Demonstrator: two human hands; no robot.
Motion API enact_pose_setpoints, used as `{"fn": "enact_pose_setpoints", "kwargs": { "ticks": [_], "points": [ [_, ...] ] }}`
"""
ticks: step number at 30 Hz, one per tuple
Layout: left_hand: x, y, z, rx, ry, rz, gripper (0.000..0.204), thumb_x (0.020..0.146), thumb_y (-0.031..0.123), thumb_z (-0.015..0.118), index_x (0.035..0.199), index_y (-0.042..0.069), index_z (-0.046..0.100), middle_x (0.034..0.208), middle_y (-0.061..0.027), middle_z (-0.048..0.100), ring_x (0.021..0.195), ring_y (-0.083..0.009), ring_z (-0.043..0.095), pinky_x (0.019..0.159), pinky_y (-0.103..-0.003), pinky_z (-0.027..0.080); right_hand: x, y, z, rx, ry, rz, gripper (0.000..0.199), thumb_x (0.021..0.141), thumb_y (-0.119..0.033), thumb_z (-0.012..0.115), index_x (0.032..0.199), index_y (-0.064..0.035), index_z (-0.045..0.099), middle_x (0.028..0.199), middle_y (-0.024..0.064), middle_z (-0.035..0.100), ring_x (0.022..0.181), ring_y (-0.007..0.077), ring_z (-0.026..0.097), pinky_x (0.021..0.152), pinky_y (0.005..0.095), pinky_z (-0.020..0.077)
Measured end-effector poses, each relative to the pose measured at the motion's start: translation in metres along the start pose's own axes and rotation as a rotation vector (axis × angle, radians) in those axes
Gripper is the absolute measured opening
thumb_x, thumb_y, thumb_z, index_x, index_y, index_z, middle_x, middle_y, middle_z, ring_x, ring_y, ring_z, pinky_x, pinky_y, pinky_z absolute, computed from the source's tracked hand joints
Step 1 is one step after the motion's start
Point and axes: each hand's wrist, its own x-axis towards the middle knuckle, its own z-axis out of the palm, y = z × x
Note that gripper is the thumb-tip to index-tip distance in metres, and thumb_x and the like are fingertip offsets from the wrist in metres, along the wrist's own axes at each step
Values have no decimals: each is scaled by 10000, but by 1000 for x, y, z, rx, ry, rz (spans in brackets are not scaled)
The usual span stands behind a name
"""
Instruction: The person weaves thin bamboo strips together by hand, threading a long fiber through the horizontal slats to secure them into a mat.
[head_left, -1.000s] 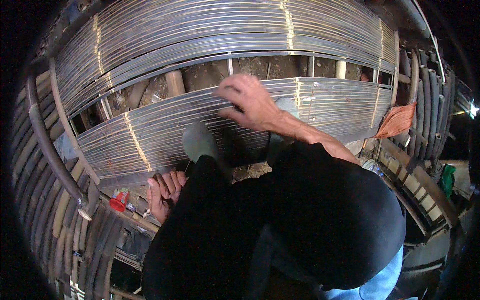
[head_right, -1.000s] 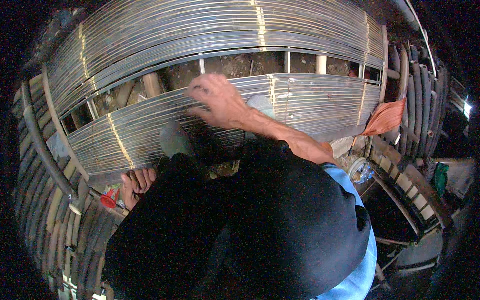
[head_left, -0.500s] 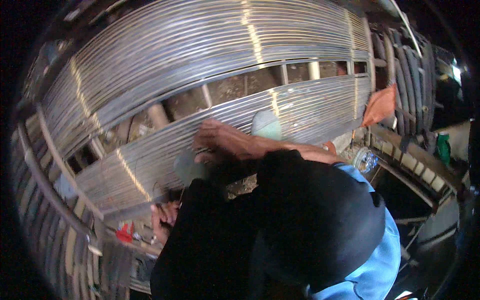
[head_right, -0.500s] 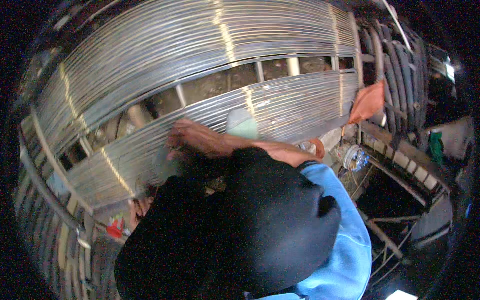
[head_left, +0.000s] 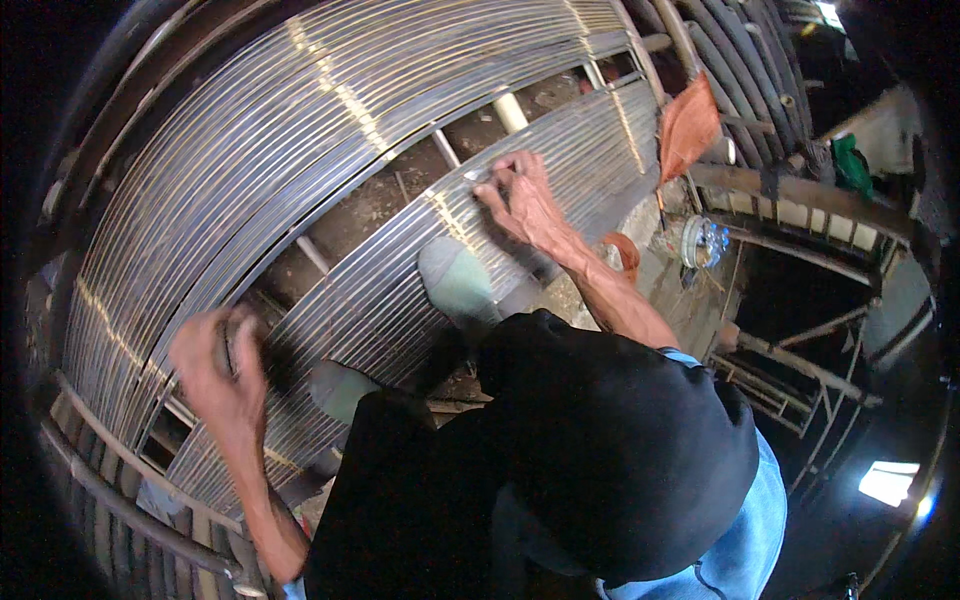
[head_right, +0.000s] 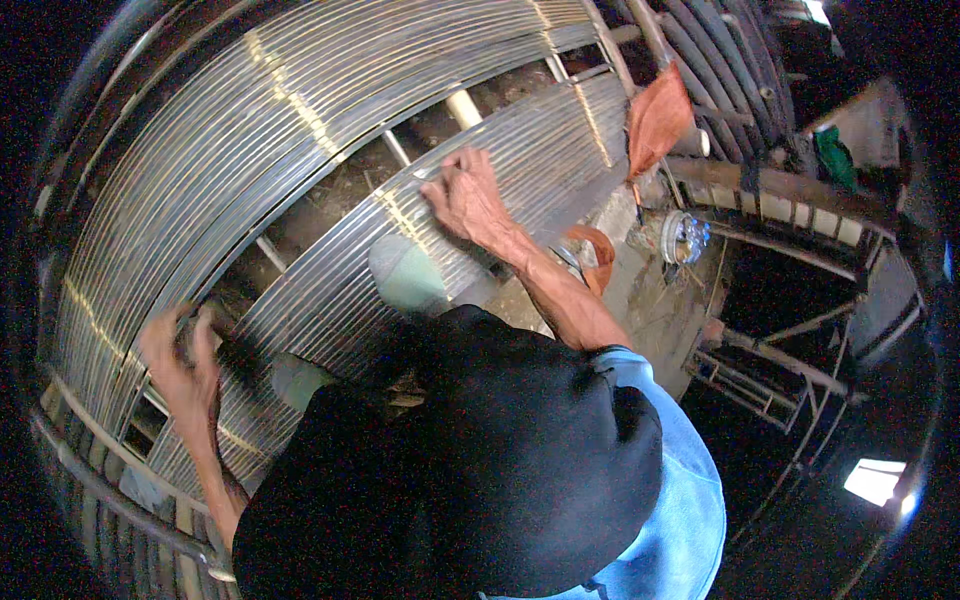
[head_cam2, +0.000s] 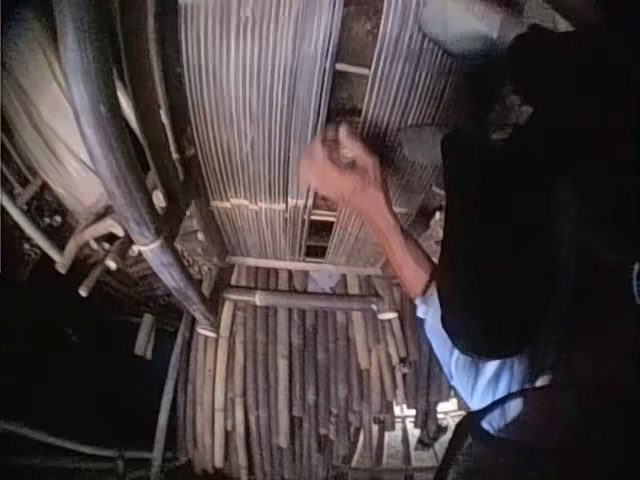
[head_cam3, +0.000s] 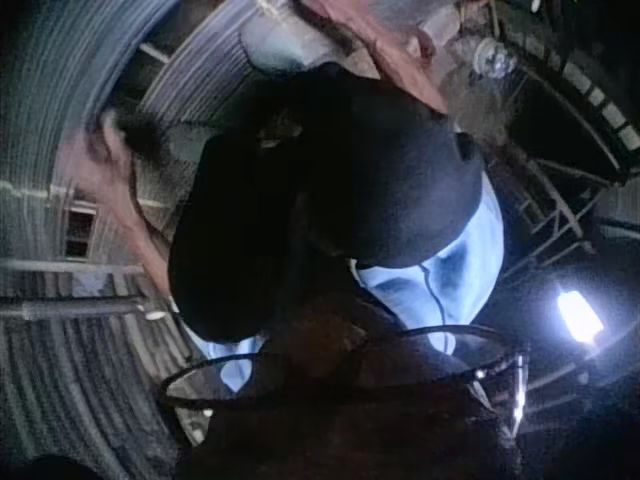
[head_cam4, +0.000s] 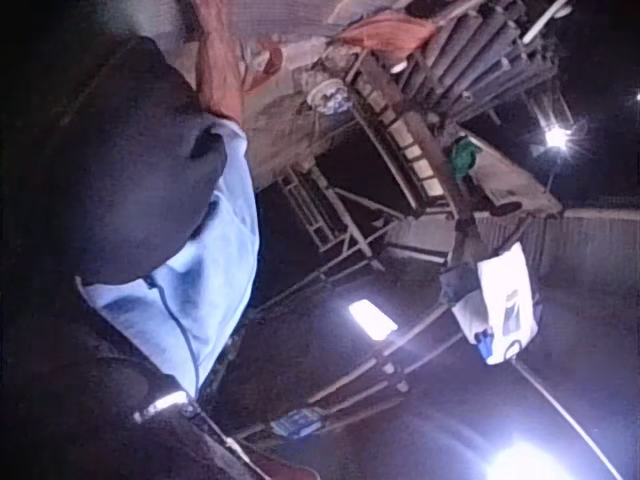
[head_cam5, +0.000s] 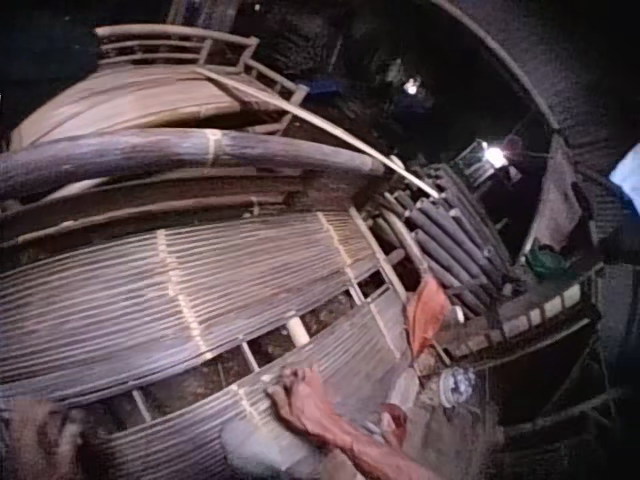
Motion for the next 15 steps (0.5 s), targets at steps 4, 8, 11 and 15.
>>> {"fn": "enact_pose_setpoints", "kwargs": {
  "ticks": [4, 8, 11, 15],
  "points": [
    [58, 79, 72, -393, -596, 98, 281, 871, 220, 769, 1000, -18, 691, 1048, -192, 691, 993, -365, 648, 890, -454, 504, 9, -51, -58, 579, -190, 309, 345, 883, -304, 734, 787, 27, 716, 1084, 191, 610, 1089, 323, 526, 960, 442, 441],
    [77, 144, 123, -734, -520, 276, 344, 886, 232, 755, 1099, -23, 666, 1020, -172, 716, 949, -294, 680, 876, -411, 539, 43, -84, -89, 732, -144, -143, 218, 933, -245, 729, 902, -37, 785, 1086, 141, 681, 999, 221, 645, 909, 391, 502],
    [81, 149, 134, -1498, -639, 145, 332, 925, 226, 722, 1129, -24, 645, 897, -129, 720, 795, -170, 671, 708, -290, 541, 47, -89, -111, 967, -305, -91, 168, 934, -181, 727, 1033, -65, 798, 1209, 166, 687, 1046, 228, 661, 897, 364, 526],
    [78, 118, 119, -1615, -962, -322, 206, 993, 190, 632, 1034, -9, 667, 626, 24, 534, 485, -36, 419, 418, -210, 270, 58, -59, -115, 821, -186, -146, 320, 944, -195, 712, 1236, -63, 718, 1089, 111, 706, 1023, 196, 633, 888, 349, 526]
  ]
}}
